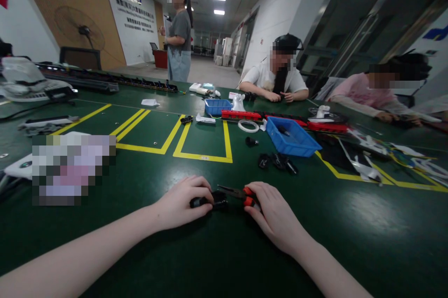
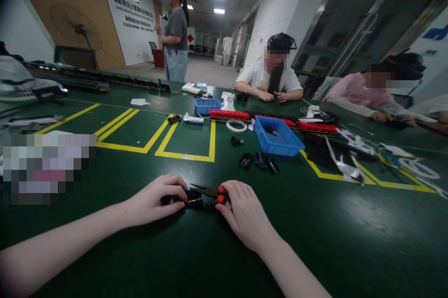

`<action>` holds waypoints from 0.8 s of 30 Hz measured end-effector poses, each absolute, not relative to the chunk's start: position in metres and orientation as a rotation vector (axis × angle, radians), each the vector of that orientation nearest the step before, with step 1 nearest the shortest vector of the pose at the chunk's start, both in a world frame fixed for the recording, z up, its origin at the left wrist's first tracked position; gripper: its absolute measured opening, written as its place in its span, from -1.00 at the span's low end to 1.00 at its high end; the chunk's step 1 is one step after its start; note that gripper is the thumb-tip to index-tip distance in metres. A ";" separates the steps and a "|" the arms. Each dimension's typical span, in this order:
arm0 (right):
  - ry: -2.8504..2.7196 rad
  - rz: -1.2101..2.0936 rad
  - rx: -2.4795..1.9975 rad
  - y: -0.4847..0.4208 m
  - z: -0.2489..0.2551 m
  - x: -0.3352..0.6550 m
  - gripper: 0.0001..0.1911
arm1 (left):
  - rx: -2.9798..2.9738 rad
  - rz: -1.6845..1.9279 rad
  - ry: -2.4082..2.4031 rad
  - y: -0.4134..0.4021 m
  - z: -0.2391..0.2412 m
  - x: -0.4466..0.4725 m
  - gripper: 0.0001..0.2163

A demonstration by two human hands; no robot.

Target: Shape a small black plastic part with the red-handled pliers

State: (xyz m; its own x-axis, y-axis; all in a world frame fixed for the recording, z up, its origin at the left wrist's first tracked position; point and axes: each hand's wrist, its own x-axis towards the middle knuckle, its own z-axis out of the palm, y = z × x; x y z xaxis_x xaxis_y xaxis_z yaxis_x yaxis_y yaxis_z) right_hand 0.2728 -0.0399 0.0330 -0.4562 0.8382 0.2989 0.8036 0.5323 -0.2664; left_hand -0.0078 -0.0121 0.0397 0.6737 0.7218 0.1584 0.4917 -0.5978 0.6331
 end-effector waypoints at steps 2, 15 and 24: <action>-2.403 0.156 -1.346 -0.042 0.035 0.270 -0.71 | 2.314 0.558 0.938 -0.011 0.039 -0.008 -0.91; -2.486 -0.021 -1.158 -0.042 0.033 0.272 -0.63 | 2.239 0.588 0.901 -0.002 0.027 -0.008 -0.91; -2.472 -0.130 -1.177 -0.042 0.033 0.268 -0.59 | 2.212 0.587 0.886 0.000 0.027 -0.008 -0.88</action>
